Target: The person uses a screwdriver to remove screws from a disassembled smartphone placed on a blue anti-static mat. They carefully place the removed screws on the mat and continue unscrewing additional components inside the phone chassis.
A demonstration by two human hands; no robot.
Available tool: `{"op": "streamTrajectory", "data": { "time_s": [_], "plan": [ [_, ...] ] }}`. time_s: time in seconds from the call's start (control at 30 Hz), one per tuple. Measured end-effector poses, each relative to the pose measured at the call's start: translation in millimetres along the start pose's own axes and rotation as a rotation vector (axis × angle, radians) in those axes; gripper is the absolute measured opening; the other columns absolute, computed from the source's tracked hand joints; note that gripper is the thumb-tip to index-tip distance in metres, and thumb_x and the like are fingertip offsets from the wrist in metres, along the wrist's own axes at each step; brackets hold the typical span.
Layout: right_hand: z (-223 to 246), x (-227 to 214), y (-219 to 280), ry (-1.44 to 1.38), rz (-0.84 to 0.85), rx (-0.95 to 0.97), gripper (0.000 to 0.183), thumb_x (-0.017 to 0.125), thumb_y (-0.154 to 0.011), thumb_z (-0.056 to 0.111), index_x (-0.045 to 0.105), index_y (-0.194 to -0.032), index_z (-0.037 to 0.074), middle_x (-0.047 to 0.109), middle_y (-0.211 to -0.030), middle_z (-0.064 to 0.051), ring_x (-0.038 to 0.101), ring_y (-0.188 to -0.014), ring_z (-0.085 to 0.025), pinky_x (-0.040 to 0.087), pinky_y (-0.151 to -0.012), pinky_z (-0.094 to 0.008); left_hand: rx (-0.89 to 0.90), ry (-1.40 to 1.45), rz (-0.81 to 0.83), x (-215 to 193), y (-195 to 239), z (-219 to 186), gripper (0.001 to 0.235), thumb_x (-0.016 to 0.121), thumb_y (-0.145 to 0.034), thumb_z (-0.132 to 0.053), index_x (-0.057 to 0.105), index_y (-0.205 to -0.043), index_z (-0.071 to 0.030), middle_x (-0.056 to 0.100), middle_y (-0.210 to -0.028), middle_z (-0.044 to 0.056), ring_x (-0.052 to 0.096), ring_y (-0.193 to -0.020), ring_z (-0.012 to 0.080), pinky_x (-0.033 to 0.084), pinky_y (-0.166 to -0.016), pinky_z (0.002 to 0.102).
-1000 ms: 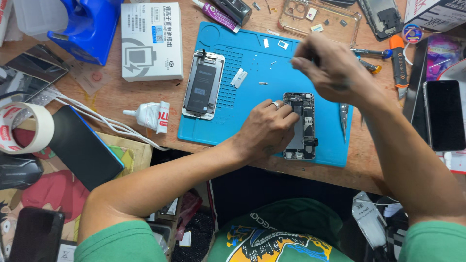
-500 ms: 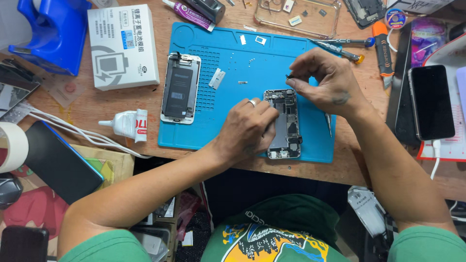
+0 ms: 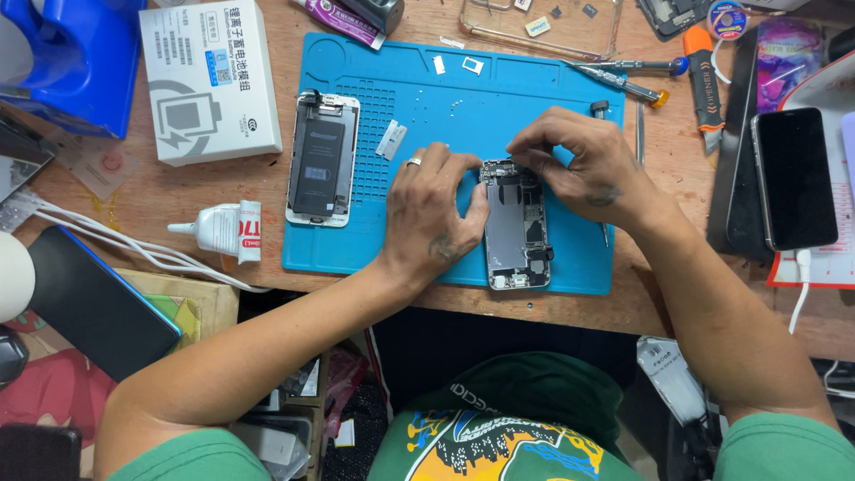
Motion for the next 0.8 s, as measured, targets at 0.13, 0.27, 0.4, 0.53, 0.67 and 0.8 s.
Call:
{"op": "streamTrajectory", "data": {
  "time_s": [0.13, 0.27, 0.4, 0.53, 0.67, 0.8],
  "plan": [
    [5.2, 3.2, -0.9, 0.03, -0.002, 0.014, 0.014, 0.071, -0.096, 0.0, 0.074, -0.108, 0.007, 0.074, -0.106, -0.007, 0.074, -0.094, -0.018, 0.063, -0.079, -0.029, 0.008, -0.004, 0.002, 0.2, 1.3, 0.3, 0.022, 0.073, -0.083, -0.015, 0.069, -0.1, -0.002, 0.06, -0.093, 0.013, 0.06, -0.088, 0.0293, 0.049, -0.083, 0.043],
    [5.7, 5.7, -1.4, 0.089, 0.013, 0.05, 0.013, 0.072, -0.097, 0.004, 0.075, -0.108, 0.008, 0.075, -0.104, -0.007, 0.074, -0.092, -0.018, 0.062, -0.078, -0.029, 0.016, -0.01, 0.003, -0.1, 1.4, 0.6, 0.023, 0.073, -0.083, -0.016, 0.069, -0.101, -0.002, 0.059, -0.093, 0.013, 0.06, -0.088, 0.0279, 0.049, -0.083, 0.042],
    [4.8, 8.0, -2.1, 0.068, 0.002, 0.014, 0.016, 0.072, -0.095, 0.004, 0.073, -0.111, 0.007, 0.075, -0.106, -0.008, 0.074, -0.094, -0.019, 0.062, -0.081, -0.031, 0.014, -0.008, 0.009, 0.2, 1.3, 0.8, 0.023, 0.073, -0.083, -0.017, 0.068, -0.1, -0.002, 0.059, -0.093, 0.012, 0.06, -0.088, 0.0278, 0.049, -0.083, 0.042],
    [4.2, 9.8, -1.1, 0.099, 0.014, 0.01, 0.016, 0.073, -0.093, 0.002, 0.073, -0.108, 0.007, 0.074, -0.103, -0.008, 0.074, -0.093, -0.02, 0.062, -0.079, -0.032, 0.016, -0.021, 0.01, 0.6, 1.9, 0.8, 0.023, 0.074, -0.083, -0.017, 0.068, -0.1, -0.003, 0.059, -0.094, 0.013, 0.06, -0.089, 0.0283, 0.048, -0.083, 0.042],
    [4.9, 9.6, -2.9, 0.072, 0.01, 0.002, 0.015, 0.073, -0.094, 0.002, 0.073, -0.108, 0.007, 0.074, -0.104, -0.008, 0.074, -0.093, -0.02, 0.063, -0.078, -0.03, 0.027, -0.027, 0.001, 0.3, 1.7, 0.8, 0.024, 0.074, -0.083, -0.017, 0.068, -0.102, -0.002, 0.058, -0.094, 0.013, 0.059, -0.089, 0.0283, 0.048, -0.083, 0.042],
    [8.4, 11.4, -3.3, 0.082, 0.021, 0.001, 0.015, 0.073, -0.094, 0.002, 0.074, -0.108, 0.007, 0.074, -0.103, -0.009, 0.073, -0.092, -0.02, 0.062, -0.075, -0.03, 0.014, -0.025, 0.015, 0.6, 1.1, 0.2, 0.023, 0.074, -0.083, -0.017, 0.068, -0.1, -0.003, 0.058, -0.092, 0.012, 0.059, -0.087, 0.028, 0.048, -0.081, 0.042]
  ]
}}
Point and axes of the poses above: each hand's wrist, its own y-axis away from the middle knuckle, its own x-axis out of the palm, z = x × y, the point moved 2 cm from there along -y, towards the middle knuckle
